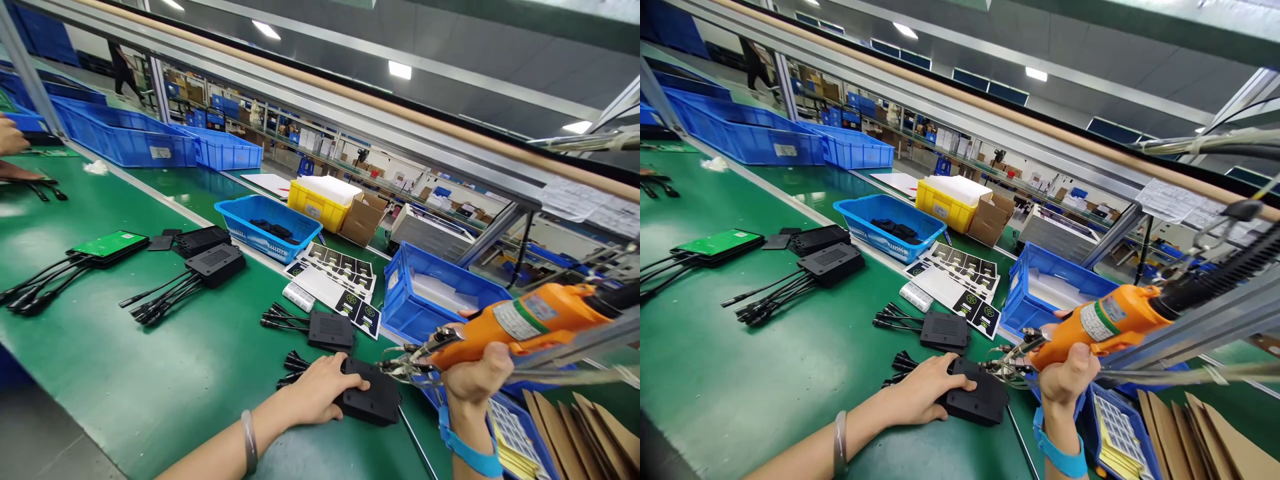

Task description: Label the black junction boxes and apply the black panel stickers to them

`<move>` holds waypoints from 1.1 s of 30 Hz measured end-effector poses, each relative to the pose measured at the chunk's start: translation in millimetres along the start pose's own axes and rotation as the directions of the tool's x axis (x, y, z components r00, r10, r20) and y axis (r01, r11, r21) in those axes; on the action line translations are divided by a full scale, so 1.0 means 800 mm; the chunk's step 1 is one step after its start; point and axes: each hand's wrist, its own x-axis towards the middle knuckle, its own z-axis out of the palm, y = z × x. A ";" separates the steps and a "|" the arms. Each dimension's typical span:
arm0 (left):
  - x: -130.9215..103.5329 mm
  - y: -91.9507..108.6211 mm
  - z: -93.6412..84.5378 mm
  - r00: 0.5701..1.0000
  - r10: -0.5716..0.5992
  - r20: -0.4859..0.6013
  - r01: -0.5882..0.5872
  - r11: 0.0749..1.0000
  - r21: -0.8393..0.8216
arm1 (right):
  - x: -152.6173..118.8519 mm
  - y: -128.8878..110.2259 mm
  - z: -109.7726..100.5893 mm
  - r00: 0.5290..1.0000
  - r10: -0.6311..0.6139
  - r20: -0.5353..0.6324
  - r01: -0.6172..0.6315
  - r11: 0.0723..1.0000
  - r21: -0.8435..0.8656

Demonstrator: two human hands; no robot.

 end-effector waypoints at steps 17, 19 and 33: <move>-0.002 0.005 -0.004 1.000 -0.010 -0.014 0.010 0.999 0.038 | 0.006 -0.022 0.049 0.998 0.055 0.022 -0.055 0.998 0.019; -0.002 0.006 -0.006 1.000 -0.014 -0.013 0.015 0.999 0.044 | 0.000 -0.011 0.050 0.995 0.088 0.037 -0.089 0.995 0.032; 0.000 -0.002 0.009 0.998 -0.027 -0.052 0.025 0.999 -0.048 | -0.016 0.004 0.058 0.996 0.046 0.076 -0.046 0.999 -0.002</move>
